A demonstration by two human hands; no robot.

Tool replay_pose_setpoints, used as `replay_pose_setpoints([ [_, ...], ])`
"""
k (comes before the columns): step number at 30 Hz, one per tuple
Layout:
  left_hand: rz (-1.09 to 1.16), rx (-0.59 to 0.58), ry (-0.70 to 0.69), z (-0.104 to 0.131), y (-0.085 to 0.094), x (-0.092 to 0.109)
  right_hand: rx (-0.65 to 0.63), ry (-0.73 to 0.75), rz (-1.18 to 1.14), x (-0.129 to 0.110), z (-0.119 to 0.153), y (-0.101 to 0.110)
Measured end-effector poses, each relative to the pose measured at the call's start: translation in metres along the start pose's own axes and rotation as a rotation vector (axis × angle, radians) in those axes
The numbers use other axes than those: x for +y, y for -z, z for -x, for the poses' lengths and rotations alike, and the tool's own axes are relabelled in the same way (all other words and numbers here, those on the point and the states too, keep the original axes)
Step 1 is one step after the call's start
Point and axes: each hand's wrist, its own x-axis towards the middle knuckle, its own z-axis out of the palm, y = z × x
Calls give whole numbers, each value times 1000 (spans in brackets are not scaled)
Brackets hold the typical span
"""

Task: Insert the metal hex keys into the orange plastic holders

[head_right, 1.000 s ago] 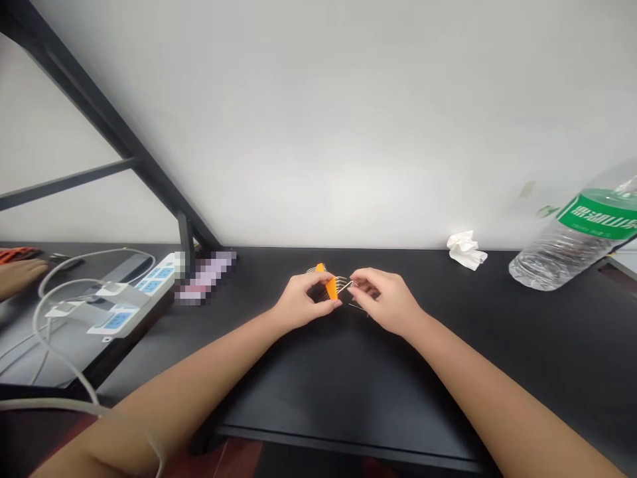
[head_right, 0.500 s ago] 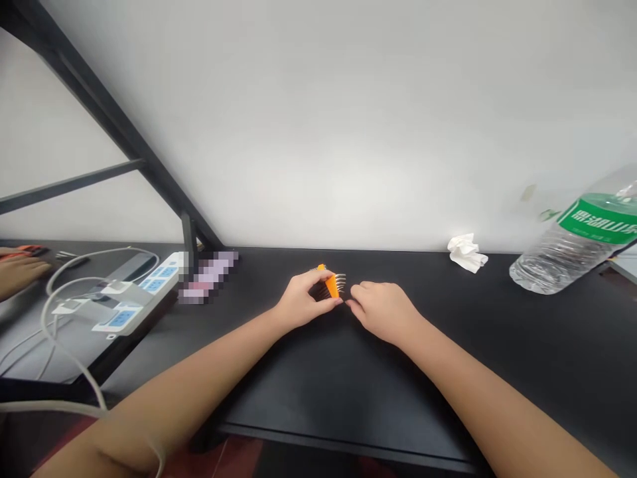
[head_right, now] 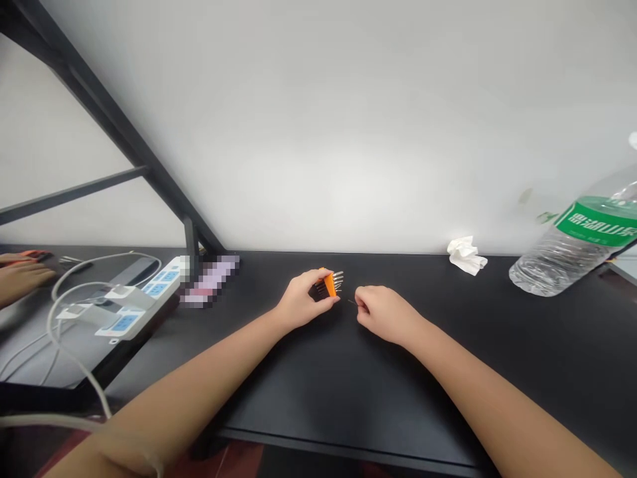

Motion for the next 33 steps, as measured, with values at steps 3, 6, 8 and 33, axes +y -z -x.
replay_pose_setpoints([
  [3,-23,11,-28,1,0,-1,112,93,-103,3,0,3],
  [6,-32,10,-64,1,0,1,188,145,-102,3,1,2],
  [8,-33,10,-77,1,0,3,194,166,-77,3,1,1],
  [33,43,-111,-183,2,3,13,204,173,-366,-10,2,-13],
])
